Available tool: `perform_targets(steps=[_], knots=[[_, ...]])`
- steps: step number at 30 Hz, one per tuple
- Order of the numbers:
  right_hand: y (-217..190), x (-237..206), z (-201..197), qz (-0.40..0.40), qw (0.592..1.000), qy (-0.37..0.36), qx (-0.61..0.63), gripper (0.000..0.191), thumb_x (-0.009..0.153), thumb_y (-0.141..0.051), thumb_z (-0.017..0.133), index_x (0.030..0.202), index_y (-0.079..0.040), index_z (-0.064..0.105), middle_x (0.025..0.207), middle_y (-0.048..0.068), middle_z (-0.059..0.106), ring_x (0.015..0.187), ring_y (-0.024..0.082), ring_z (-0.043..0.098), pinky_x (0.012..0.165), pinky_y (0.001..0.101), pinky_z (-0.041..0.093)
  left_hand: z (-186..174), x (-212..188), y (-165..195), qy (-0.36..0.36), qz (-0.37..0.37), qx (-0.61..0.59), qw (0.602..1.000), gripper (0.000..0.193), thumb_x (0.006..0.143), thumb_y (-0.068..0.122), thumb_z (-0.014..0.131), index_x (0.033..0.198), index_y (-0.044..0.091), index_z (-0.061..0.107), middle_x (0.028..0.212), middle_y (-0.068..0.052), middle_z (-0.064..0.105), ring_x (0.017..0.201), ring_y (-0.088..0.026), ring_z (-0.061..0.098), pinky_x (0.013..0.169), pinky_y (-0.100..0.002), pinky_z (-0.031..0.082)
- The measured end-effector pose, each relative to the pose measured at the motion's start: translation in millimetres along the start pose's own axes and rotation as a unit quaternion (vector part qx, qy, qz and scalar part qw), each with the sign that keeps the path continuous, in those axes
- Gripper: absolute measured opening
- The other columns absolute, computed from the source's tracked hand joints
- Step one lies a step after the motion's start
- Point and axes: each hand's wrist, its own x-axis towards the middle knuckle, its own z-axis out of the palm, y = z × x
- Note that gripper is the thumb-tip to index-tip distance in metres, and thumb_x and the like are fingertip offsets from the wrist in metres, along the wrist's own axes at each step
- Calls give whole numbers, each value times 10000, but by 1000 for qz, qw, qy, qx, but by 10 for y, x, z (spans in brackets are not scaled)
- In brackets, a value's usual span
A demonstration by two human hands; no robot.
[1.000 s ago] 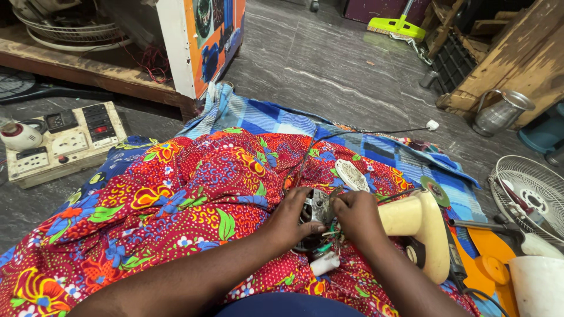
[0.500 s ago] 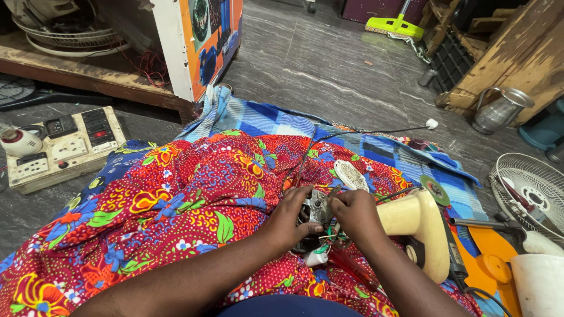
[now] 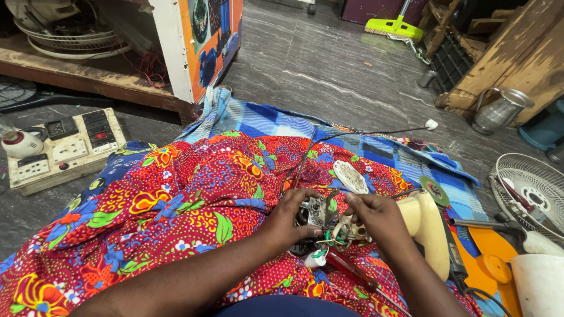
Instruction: The person uses a screwdriver to adjust a small electric motor held on their lap, then uses an angle grinder to grind the motor's metal housing, producing sparks. The person repeatedly grinds the same area of the motor while seated on the floor.
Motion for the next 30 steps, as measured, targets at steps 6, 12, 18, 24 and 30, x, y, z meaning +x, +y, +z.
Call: perform_targets(steps=[6, 12, 18, 24, 30], knots=[[199, -18, -196, -1, 999, 1, 42, 350, 945, -311, 695, 857, 23, 754, 651, 37, 578, 587, 117, 508, 547, 283, 402, -7, -16, 14, -1, -14, -21, 1000, 700, 718, 131, 879, 1311, 174, 508, 1335, -90, 512, 1286, -262, 543, 1033, -386, 498], [408, -60, -770, 4, 992, 123, 34, 283, 950, -259, 660, 972, 12, 738, 802, 93, 699, 692, 137, 627, 668, 276, 511, -25, -16, 60, -38, -68, 8, 997, 654, 766, 152, 851, 1313, 220, 499, 1368, -78, 458, 1250, -245, 566, 1037, -364, 532], [836, -202, -1566, -2, 972, 228, 63, 377, 1010, -201, 667, 1208, 118, 627, 900, 177, 681, 715, 223, 638, 673, 335, 513, -32, -12, 51, -38, -56, 27, 997, 646, 757, 152, 860, 1295, 202, 506, 1371, -86, 470, 1275, -249, 552, 1054, -377, 512], [1508, -207, -2255, 48, 923, 361, -122, 732, 922, -345, 788, 1418, 124, 525, 1042, 283, 706, 934, 356, 699, 840, 449, 536, -39, -15, -37, -22, -6, 29, 999, 674, 737, 162, 893, 1294, 152, 513, 1391, -113, 480, 1328, -286, 509, 1074, -401, 465], [1971, 85, -2148, 279, 879, 189, -336, 993, 828, -634, 741, 1514, 45, 508, 1286, 328, 710, 1243, 432, 659, 1092, 465, 468, -66, -56, -65, -28, -2, 23, 999, 681, 739, 132, 872, 1338, 160, 549, 1403, -107, 487, 1348, -288, 506, 1105, -400, 447]])
